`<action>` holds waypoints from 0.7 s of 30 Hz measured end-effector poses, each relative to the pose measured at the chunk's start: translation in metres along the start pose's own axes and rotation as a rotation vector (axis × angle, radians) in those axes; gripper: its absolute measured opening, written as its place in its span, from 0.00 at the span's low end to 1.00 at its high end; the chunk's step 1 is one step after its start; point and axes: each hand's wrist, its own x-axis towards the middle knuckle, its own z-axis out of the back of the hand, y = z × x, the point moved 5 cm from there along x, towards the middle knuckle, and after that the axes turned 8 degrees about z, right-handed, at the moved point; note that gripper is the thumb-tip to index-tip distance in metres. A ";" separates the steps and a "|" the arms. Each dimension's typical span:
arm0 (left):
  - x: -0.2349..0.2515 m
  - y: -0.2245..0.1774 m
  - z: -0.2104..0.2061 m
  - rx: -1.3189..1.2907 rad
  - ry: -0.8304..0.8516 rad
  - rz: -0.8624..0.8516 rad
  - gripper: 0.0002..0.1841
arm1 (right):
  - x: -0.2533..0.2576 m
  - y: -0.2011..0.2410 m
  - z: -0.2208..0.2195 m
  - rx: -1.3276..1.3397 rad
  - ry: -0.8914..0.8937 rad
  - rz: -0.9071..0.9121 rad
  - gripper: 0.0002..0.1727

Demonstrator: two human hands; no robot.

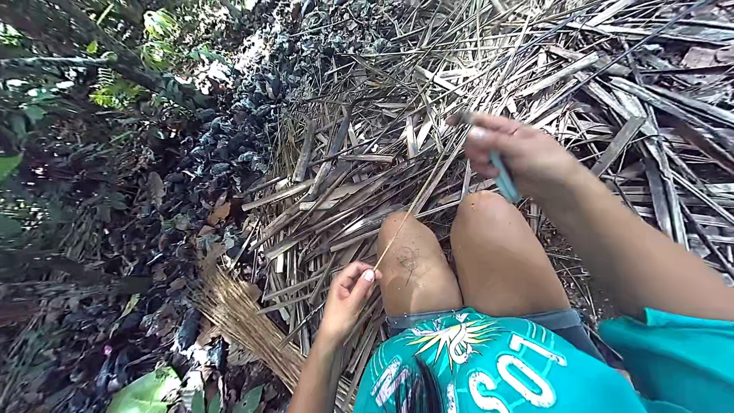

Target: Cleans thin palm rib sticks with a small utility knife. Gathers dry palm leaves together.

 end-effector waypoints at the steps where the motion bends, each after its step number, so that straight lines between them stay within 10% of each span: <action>1: -0.002 0.002 0.002 -0.002 0.026 -0.001 0.07 | 0.004 0.008 0.010 -0.004 -0.056 0.051 0.18; 10: 0.005 0.011 0.020 -0.041 0.090 0.098 0.07 | -0.030 -0.030 -0.040 0.061 0.271 -0.215 0.19; 16: -0.010 0.028 0.039 0.010 -0.012 0.153 0.09 | 0.007 0.040 0.106 -0.041 -0.433 0.180 0.16; 21: 0.000 0.004 0.005 -0.090 -0.072 0.180 0.11 | -0.029 0.009 -0.004 -0.117 -0.119 -0.051 0.34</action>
